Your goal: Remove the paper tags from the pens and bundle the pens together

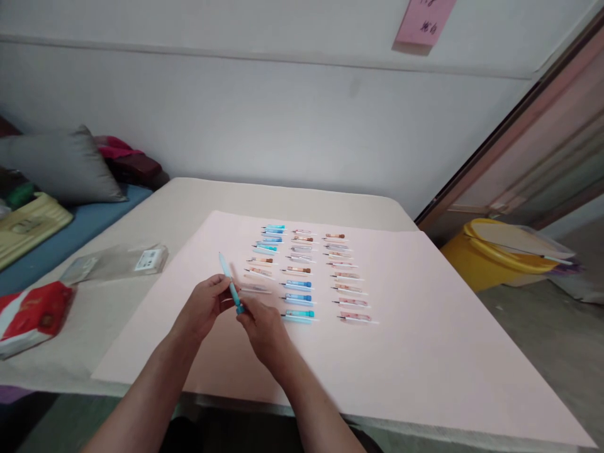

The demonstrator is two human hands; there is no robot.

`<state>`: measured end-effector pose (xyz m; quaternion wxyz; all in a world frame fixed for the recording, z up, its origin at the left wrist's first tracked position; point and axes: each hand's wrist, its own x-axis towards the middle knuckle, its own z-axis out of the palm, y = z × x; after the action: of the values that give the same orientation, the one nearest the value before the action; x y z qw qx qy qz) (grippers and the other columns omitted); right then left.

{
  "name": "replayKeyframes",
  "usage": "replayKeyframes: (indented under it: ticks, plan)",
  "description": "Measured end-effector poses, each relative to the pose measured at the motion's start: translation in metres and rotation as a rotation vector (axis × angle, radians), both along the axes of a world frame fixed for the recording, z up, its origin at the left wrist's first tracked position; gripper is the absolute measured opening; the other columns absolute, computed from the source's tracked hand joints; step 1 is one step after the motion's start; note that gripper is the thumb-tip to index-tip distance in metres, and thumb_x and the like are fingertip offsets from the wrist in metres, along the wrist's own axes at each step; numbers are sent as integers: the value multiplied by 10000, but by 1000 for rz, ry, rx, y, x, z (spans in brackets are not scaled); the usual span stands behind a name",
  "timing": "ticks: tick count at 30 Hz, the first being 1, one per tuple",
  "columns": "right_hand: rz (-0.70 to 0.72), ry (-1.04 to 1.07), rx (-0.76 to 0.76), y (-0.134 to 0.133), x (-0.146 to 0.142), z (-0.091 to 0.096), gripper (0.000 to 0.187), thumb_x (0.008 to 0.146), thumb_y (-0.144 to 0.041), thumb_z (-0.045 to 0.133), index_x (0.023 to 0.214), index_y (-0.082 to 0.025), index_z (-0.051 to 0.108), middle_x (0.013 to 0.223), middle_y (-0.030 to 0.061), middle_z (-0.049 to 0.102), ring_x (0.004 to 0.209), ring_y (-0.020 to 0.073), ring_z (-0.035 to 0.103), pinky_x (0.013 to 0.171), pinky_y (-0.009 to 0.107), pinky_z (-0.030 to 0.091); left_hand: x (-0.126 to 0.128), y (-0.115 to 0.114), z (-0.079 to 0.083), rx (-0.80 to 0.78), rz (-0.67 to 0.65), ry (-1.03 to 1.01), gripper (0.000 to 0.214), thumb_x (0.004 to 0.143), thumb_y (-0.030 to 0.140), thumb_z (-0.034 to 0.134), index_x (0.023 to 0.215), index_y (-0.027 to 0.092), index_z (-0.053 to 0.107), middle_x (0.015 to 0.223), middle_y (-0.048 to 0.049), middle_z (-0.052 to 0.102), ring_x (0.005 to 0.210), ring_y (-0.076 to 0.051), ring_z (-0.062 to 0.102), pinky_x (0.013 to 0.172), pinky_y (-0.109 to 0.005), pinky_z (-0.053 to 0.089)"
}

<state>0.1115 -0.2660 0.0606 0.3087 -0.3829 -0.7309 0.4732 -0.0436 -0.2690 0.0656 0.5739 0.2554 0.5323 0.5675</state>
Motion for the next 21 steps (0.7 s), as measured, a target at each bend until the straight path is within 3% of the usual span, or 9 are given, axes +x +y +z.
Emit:
replayKeyframes:
  ticks: [9, 16, 21]
  plan:
    - [-111, -92, 116, 0, -4, -7, 199, 821, -151, 489, 943, -204, 638, 864, 19, 686, 758, 147, 605, 671, 232, 407, 10, 0, -1, -23, -80, 70, 223, 682, 321, 662, 801, 147, 588, 736, -24, 619, 670, -148, 592, 681, -315, 477]
    - [-212, -164, 161, 2, -4, -10, 193, 845, -180, 475, 963, -195, 627, 787, 23, 678, 695, 140, 608, 616, 215, 400, 21, -3, 0, -52, -187, 235, 225, 680, 325, 640, 824, 153, 619, 787, -40, 637, 723, -153, 588, 681, -296, 464]
    - [-200, -239, 151, 2, -4, -10, 127, 814, -211, 530, 901, -187, 619, 799, 29, 689, 693, 150, 614, 602, 222, 392, 5, 2, -3, -63, -137, 372, 184, 681, 326, 603, 762, 162, 589, 698, -7, 597, 661, -130, 554, 617, -255, 436]
